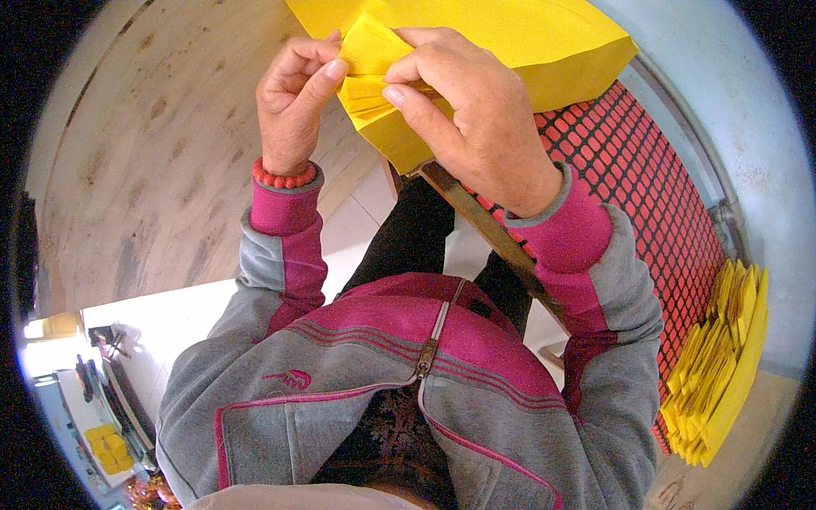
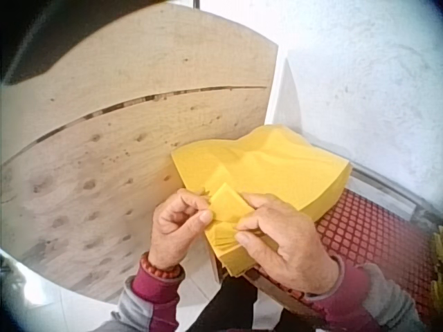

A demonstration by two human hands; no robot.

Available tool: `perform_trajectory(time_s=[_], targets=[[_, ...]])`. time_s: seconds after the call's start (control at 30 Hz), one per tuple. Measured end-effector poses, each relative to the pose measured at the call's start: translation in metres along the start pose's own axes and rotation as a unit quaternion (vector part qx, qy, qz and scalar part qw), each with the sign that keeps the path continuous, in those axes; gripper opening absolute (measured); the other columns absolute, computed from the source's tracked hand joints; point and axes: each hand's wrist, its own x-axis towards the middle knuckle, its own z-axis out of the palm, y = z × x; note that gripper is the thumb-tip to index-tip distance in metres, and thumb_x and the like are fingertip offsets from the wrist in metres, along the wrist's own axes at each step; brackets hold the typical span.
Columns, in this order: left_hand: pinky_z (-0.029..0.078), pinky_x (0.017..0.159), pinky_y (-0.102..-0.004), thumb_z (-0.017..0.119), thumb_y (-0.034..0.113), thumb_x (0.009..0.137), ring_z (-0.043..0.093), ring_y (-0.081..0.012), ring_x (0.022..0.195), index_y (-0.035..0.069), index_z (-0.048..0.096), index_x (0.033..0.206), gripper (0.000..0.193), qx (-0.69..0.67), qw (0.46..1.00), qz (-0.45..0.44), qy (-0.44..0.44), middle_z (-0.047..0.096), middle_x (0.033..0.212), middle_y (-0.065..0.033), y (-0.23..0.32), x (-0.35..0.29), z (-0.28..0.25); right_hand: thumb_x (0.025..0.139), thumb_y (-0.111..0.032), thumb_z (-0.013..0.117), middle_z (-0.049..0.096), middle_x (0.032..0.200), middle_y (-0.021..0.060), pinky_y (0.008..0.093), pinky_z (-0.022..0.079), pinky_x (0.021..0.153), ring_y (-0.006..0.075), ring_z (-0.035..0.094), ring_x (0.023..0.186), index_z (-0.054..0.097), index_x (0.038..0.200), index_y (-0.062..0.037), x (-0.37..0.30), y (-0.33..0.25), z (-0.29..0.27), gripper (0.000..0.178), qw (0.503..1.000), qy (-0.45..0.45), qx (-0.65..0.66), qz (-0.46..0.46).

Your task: The person folds yellow paper sheets by hand on a patterned table. They repeatedly fold, crease, and stack the sheets into a neat pile.

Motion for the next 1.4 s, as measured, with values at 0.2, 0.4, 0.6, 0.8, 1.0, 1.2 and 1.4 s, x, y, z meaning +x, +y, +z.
perform_trajectory(time_s=[0.2, 0.4, 0.6, 0.8, 1.0, 1.2, 1.4], targets=[[0.05, 0.089, -0.0244, 0.065, 0.004, 0.096, 0.063, -0.009, 0.098, 0.001, 0.063, 0.107, 0.012, -0.018, 1.0, 0.021, -0.001, 0.067, 0.101, -0.0031, -0.002, 0.002, -0.001, 0.087, -0.007, 0.067, 0.065, 0.098, 0.0195, 0.0408, 0.05, 0.09, 0.038, 0.064, 0.108, 0.062, 0.091, -0.0006, -0.001, -0.001, 0.0, 0.009, 1.0, 0.012, 0.0, 0.002], [0.045, 0.099, -0.0303, 0.058, 0.003, 0.096, 0.063, -0.011, 0.098, 0.002, 0.071, 0.099, 0.014, 0.1, 0.993, 0.045, -0.04, 0.07, 0.1, -0.0024, -0.003, 0.001, -0.011, 0.086, -0.006, 0.068, 0.065, 0.096, 0.0176, 0.0397, 0.05, 0.089, 0.0355, 0.065, 0.107, 0.062, 0.091, -0.0005, 0.0, -0.001, 0.001, 0.01, 0.999, 0.019, 0.027, 0.015], [0.042, 0.103, -0.0332, 0.054, 0.003, 0.092, 0.063, -0.0184, 0.106, -0.002, 0.071, 0.104, 0.022, 0.134, 0.99, 0.0, -0.037, 0.071, 0.107, -0.0096, -0.007, -0.003, -0.023, 0.089, -0.007, 0.07, 0.062, 0.083, 0.0125, 0.0369, 0.05, 0.098, 0.0184, 0.063, 0.078, 0.059, 0.088, 0.0002, 0.001, -0.002, -0.009, 0.013, 0.992, -0.02, 0.102, 0.067], [0.042, 0.085, -0.028, 0.056, 0.007, 0.091, 0.058, -0.0162, 0.09, -0.003, 0.068, 0.093, 0.016, 0.116, 0.99, 0.046, -0.066, 0.066, 0.095, -0.0079, -0.008, 0.0, -0.014, 0.089, -0.015, 0.073, 0.068, 0.109, 0.0175, 0.0361, 0.051, 0.096, 0.0247, 0.066, 0.105, 0.064, 0.098, 0.0019, -0.012, -0.037, -0.028, 0.021, 0.962, 0.059, 0.207, 0.17], [0.04, 0.085, -0.0286, 0.055, 0.006, 0.089, 0.056, -0.0166, 0.09, -0.003, 0.068, 0.094, 0.017, 0.106, 0.988, 0.065, -0.091, 0.065, 0.097, -0.0081, 0.002, 0.009, -0.01, 0.094, -0.01, 0.063, 0.068, 0.102, 0.015, 0.0334, 0.052, 0.086, 0.0252, 0.067, 0.097, 0.065, 0.098, -0.001, -0.088, -0.086, -0.024, 0.01, 0.961, -0.069, 0.204, 0.173], [0.041, 0.09, -0.0277, 0.056, 0.007, 0.09, 0.058, -0.015, 0.095, -0.002, 0.067, 0.093, 0.014, 0.12, 0.991, 0.047, -0.031, 0.063, 0.094, -0.0059, -0.002, 0.001, -0.006, 0.097, -0.017, 0.06, 0.068, 0.105, 0.0161, 0.0371, 0.051, 0.085, 0.032, 0.066, 0.095, 0.063, 0.103, -0.0006, -0.215, -0.015, 0.036, 0.017, 0.888, -0.125, 0.098, 0.431], [0.043, 0.097, -0.0283, 0.052, 0.001, 0.093, 0.062, -0.0186, 0.108, -0.005, 0.07, 0.104, 0.022, 0.104, 0.994, 0.012, -0.032, 0.07, 0.111, -0.0115, -0.013, 0.011, -0.027, 0.091, -0.022, 0.067, 0.066, 0.111, 0.0163, 0.0458, 0.048, 0.09, 0.0359, 0.061, 0.105, 0.065, 0.114, -0.0031, -0.29, 0.05, 0.053, 0.03, 0.867, -0.022, -0.377, 0.326]])
